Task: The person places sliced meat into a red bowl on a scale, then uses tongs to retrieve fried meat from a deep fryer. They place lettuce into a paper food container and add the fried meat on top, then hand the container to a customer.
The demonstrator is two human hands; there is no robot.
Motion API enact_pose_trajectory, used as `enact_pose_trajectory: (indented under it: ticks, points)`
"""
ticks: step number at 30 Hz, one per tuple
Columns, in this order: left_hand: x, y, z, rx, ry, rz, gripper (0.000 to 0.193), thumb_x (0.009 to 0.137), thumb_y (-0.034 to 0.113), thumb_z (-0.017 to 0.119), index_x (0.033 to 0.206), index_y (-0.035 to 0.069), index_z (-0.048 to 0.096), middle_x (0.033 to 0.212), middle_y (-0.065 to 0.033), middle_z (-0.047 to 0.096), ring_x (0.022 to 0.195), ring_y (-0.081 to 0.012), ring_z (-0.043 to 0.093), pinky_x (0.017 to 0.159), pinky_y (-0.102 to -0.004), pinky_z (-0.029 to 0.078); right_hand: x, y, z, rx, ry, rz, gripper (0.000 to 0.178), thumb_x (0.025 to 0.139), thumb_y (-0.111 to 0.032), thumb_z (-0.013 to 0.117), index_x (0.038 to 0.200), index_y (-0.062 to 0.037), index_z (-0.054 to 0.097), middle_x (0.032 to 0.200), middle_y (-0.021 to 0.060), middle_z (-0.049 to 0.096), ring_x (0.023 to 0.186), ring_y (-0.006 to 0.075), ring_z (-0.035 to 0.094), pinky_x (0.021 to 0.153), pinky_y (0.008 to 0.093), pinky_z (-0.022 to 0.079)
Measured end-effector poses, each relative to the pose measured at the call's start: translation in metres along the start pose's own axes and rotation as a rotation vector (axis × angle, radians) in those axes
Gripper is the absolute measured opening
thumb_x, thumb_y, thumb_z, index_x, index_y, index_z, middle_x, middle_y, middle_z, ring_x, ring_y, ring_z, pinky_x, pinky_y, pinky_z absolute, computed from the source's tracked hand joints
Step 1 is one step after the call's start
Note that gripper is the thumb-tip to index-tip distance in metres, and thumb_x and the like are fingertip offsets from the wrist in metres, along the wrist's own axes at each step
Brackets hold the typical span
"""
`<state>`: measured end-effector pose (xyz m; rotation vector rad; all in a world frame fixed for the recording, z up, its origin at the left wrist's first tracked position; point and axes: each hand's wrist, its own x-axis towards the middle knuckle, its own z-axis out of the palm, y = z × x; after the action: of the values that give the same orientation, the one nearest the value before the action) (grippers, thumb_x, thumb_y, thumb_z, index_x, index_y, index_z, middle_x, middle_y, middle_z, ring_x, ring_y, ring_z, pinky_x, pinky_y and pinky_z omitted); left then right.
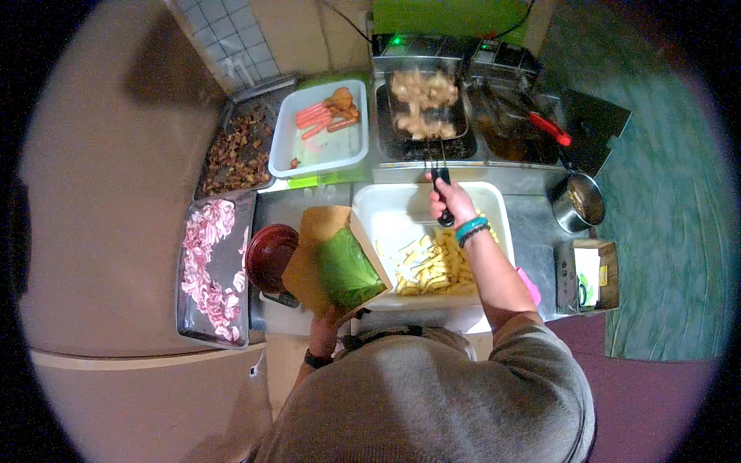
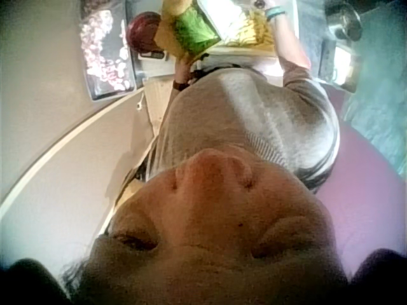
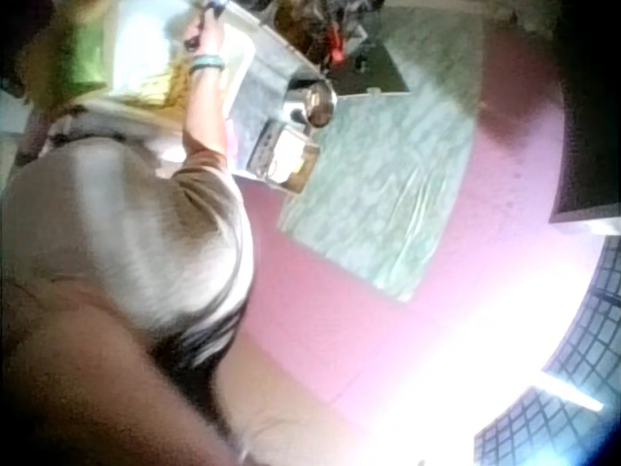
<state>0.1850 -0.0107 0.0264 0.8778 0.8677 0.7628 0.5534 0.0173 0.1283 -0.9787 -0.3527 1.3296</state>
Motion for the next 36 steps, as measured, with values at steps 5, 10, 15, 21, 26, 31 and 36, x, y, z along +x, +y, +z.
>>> enact_pose_trajectory:
  ticks: [5, 10, 15, 21, 26, 31, 36]
  points:
    - [-0.008, 0.014, 0.009, 0.155, 0.015, 0.041, 0.034, 0.089, 0.018, 0.045, 0.116, -0.001, 0.042, 0.113, -0.0105, 0.05, 0.101, -0.0218, 0.05, 0.086, -0.033, 0.041, 0.006, -0.014, -0.007, 0.076, -0.063, 0.056, 0.022, 0.092, -0.018, 0.036, 0.109, -0.0061, 0.045, 0.063, -0.0019, 0.042, 0.045, 0.0049, 0.033, 0.039, 0.0195, 0.03]
    - [-0.005, 0.014, 0.003, 0.604, -0.053, 0.096, 0.034, 0.088, 0.019, 0.047, 0.114, -0.003, 0.045, 0.113, -0.0096, 0.05, 0.1, -0.0198, 0.049, 0.086, -0.0307, 0.038, 0.012, 0.004, -0.006, 0.087, 0.013, 0.048, 0.022, 0.092, -0.018, 0.037, 0.108, -0.0062, 0.046, 0.064, -0.0011, 0.042, 0.046, 0.0053, 0.034, 0.04, 0.0192, 0.031]
    - [-0.005, 0.016, 0.011, 0.297, 0.011, -0.004, 0.033, 0.087, 0.018, 0.046, 0.112, -0.003, 0.046, 0.111, -0.0087, 0.05, 0.099, -0.019, 0.048, 0.086, -0.0306, 0.038, 0.036, -0.011, -0.016, 0.074, 0.03, 0.115, 0.024, 0.092, -0.02, 0.038, 0.102, 0.0007, 0.045, 0.068, 0.0033, 0.049, 0.049, 0.0097, 0.044, 0.044, 0.0218, 0.042]
    - [-0.005, 0.017, 0.014, 0.321, -0.034, 0.078, 0.035, 0.087, 0.016, 0.046, 0.116, -0.003, 0.042, 0.112, -0.008, 0.049, 0.101, -0.0179, 0.046, 0.087, -0.0311, 0.037, 0.033, -0.062, -0.004, -1.287, 0.206, 0.097, 0.062, 0.081, -0.058, 0.042, 0.076, 0.0019, 0.06, 0.066, 0.0154, 0.062, 0.067, 0.0233, 0.062, 0.057, 0.0334, 0.051]
    - [-0.007, 0.019, 0.018, 0.35, 0.044, 0.139, 0.034, 0.087, 0.016, 0.046, 0.115, -0.003, 0.042, 0.11, -0.008, 0.049, 0.099, -0.0171, 0.046, 0.086, -0.0298, 0.037, 0.027, -0.181, -0.008, -2.261, 0.902, -0.314, 0.043, 0.08, -0.046, 0.05, 0.093, -0.0057, 0.06, 0.089, 0.0177, 0.06, 0.085, 0.0309, 0.059, 0.074, 0.0407, 0.047]
    - [-0.005, 0.013, 0.019, 0.368, 0.049, 0.128, 0.032, 0.088, 0.017, 0.046, 0.114, -0.002, 0.043, 0.105, -0.0069, 0.05, 0.094, -0.0157, 0.046, 0.082, -0.0285, 0.038, 0.01, -0.26, -0.066, -2.103, 0.906, 0.228, 0.053, 0.076, -0.048, 0.055, 0.11, -0.0074, 0.055, 0.107, 0.0197, 0.055, 0.103, 0.0301, 0.051, 0.086, 0.0401, 0.04]
    - [-0.01, 0.009, 0.019, 0.269, 0.058, 0.086, 0.03, 0.088, 0.017, 0.046, 0.112, -0.001, 0.044, 0.1, -0.0046, 0.051, 0.088, -0.014, 0.046, 0.077, -0.0262, 0.039, 0.02, -0.264, -0.091, -2.198, 0.636, 0.16, 0.045, 0.078, -0.041, 0.056, 0.105, -0.0042, 0.057, 0.099, 0.0202, 0.058, 0.093, 0.0318, 0.055, 0.078, 0.04, 0.043]
